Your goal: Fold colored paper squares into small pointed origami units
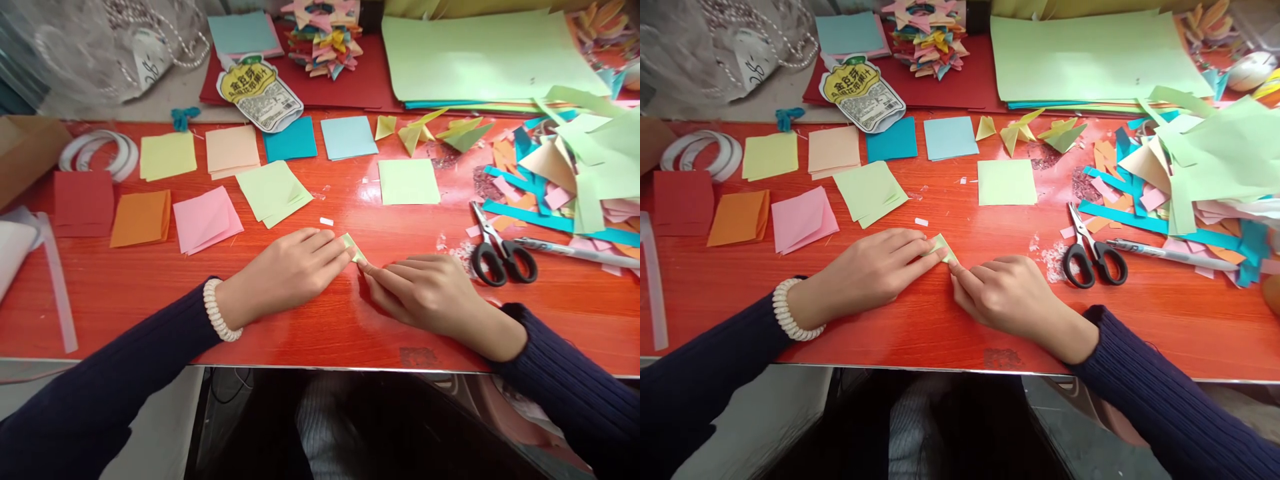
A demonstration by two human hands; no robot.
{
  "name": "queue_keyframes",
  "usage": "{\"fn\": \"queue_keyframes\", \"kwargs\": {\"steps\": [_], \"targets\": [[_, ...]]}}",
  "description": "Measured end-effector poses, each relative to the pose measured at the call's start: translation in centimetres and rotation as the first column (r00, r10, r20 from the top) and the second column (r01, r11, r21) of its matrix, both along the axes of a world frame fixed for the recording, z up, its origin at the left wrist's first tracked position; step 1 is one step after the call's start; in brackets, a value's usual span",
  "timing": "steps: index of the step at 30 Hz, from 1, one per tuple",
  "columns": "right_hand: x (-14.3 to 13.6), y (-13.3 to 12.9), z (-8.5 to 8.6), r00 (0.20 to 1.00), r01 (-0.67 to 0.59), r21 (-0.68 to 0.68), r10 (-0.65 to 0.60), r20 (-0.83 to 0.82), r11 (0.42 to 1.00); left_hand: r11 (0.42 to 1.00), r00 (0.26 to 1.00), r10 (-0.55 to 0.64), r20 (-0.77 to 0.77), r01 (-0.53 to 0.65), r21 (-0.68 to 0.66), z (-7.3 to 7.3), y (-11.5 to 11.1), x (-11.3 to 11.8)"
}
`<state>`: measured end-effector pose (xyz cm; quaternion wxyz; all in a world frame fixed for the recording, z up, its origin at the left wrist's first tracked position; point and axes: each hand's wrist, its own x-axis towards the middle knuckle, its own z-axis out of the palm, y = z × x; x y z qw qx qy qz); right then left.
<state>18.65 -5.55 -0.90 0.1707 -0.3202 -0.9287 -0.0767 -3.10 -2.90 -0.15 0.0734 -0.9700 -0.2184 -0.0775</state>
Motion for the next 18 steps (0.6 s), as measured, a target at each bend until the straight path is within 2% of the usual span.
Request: {"fn": "queue_keyframes", "kwargs": {"steps": [7, 13, 16, 18], "targets": [[0.4, 0.2, 0.0, 0.999, 0.036, -0.041, -0.035, 0.008, 0.999, 0.996, 0.999, -0.054, -0.008, 0.053, -0.078, -0.4, 0.9, -0.8], [1.8, 0.4, -0.1, 0.984, 0.176, 0.035, -0.175, -0.015, 0.984, 0.981, 0.995, -0.007, -0.104, -0.013, -0.191, 0.3, 0.9, -1.6], [0.7, 0.3, -0.3, 0.960, 0.271, -0.071, -0.275, -0.045, 0.960, 0.983, 0.994, 0.026, -0.108, -0.045, -0.178, 0.5, 0.2, -1.2], [-0.3, 0.5, -0.5, 0.939, 0.341, -0.142, -0.343, 0.015, 0.929, 0.984, 0.995, 0.052, -0.088, -0.066, -0.163, 0.3, -0.2, -1.0]]}}
